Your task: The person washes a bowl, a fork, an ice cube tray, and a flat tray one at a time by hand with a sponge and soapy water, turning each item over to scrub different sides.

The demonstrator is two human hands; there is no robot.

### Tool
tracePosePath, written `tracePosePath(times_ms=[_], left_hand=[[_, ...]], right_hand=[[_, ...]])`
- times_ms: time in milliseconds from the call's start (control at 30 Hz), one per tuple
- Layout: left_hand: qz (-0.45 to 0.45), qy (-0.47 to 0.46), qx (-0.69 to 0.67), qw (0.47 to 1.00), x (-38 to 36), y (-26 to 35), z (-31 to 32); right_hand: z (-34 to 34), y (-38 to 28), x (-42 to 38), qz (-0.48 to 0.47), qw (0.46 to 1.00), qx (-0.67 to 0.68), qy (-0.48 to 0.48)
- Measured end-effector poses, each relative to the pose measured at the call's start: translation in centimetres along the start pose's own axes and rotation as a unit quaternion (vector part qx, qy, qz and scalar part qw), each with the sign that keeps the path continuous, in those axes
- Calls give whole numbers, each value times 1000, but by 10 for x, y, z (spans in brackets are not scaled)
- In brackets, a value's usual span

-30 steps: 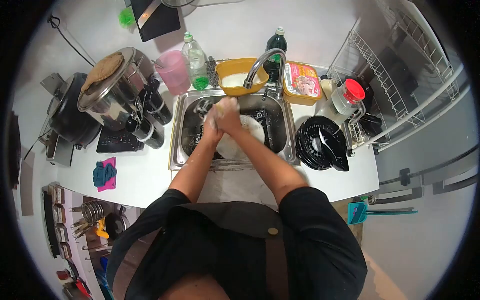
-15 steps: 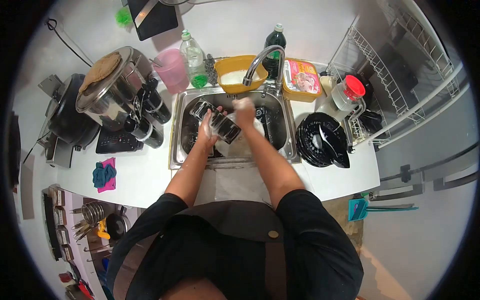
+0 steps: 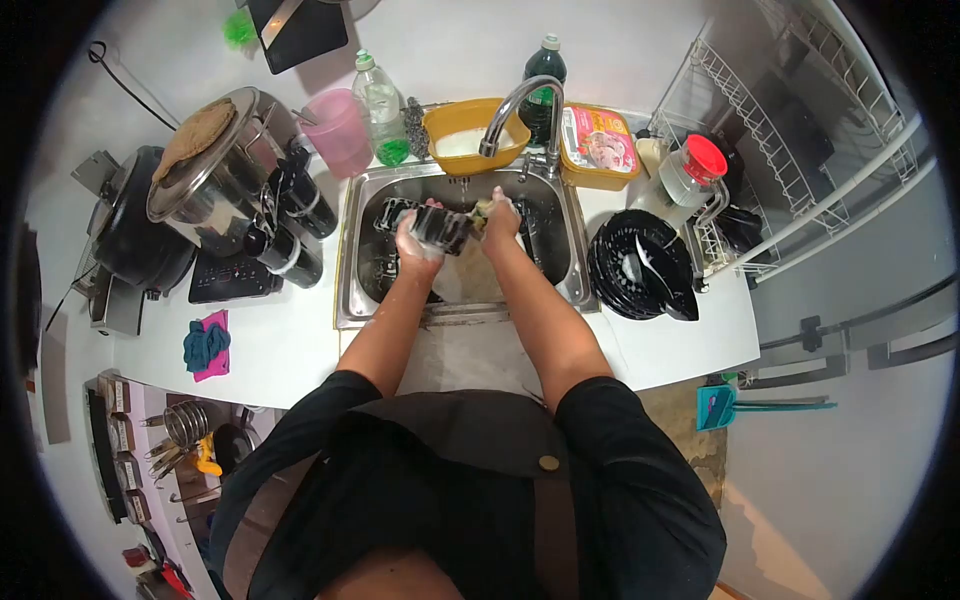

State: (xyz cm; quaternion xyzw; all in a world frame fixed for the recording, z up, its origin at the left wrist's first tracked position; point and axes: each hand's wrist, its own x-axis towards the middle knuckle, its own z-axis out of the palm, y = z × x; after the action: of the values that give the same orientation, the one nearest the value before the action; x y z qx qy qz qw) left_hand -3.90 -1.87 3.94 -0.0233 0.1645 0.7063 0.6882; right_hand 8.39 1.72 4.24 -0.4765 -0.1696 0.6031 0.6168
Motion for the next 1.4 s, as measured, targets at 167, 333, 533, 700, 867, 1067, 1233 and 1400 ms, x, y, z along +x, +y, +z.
tracePosePath(times_ms=[167,333,533,700,867,1067,1233,1400], left_hand=[[-6,58,101,993,15,15,-2],[-50,34,105,993,10,3,-1],[-60,-2,192,980,7,7,-1],[46,97,326,939,17,-10,-13],[-121,-13,305,945,1,0,-14],[-76,32,284,955,-2,-6,-13],[-141,-33,213,966,-9,10,-6],[-218,-107,197,950,-37,20,13]], right_hand=[[17,15,-29,-710,553,-414,-136],[14,16,-21,-462,656,-590,-90],[5,-9,-38,49,967,-162,-189],[6,15,-39,-143,902,-373,-162],[18,-16,-31,-333,832,-432,-105],[15,25,-26,-595,577,-471,-303],[24,7,-14,-641,539,-529,-132],[32,-22,-20,-476,750,-449,-95]])
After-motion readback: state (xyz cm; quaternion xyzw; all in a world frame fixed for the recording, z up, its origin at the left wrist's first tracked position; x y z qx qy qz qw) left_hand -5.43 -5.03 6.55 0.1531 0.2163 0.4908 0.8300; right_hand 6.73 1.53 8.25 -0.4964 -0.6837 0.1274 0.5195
